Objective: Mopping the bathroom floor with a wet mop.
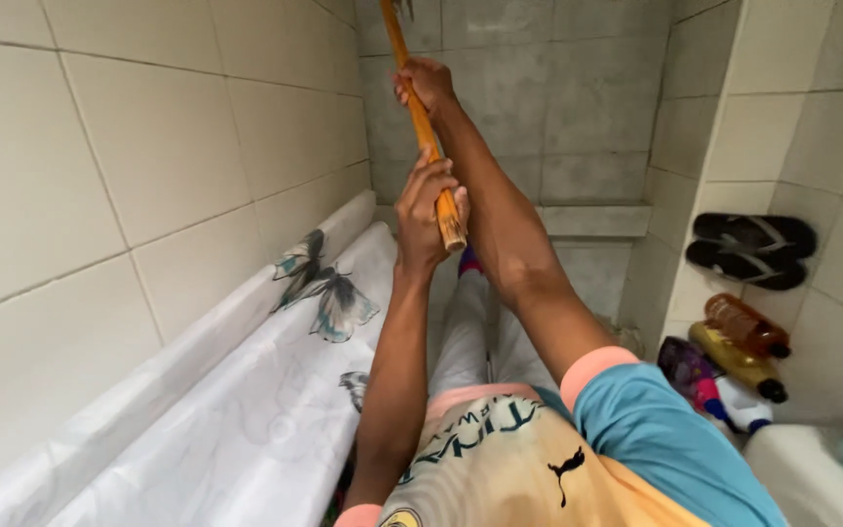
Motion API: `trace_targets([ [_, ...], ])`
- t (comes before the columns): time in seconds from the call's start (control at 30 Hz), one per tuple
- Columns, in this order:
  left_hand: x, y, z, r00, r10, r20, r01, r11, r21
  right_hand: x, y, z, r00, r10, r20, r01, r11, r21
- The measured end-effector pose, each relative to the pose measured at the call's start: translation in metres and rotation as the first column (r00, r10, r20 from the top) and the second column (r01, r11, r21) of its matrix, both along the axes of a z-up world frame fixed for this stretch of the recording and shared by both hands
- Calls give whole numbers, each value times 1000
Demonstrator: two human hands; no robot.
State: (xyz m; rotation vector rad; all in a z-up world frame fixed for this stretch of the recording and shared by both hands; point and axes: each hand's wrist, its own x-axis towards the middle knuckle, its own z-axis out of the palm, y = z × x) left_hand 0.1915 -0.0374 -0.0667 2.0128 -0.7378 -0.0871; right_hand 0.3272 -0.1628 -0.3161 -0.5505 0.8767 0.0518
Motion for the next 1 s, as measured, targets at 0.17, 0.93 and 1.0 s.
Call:
trace_targets([
  [0.17,-28,-14,-20,991,-129,-22,128,992,-8,-40,-37,-3,1000,9,-15,-11,988,-153],
  [0.93,-88,26,91,973,6,-230,-72,958,-278,-124,-30,155,985,-20,-169,-81,817,-571],
  [1.0,-84,38,92,977,16,-213,-78,954,-289,-113,-9,153,987,9,-160,-98,825,-557],
])
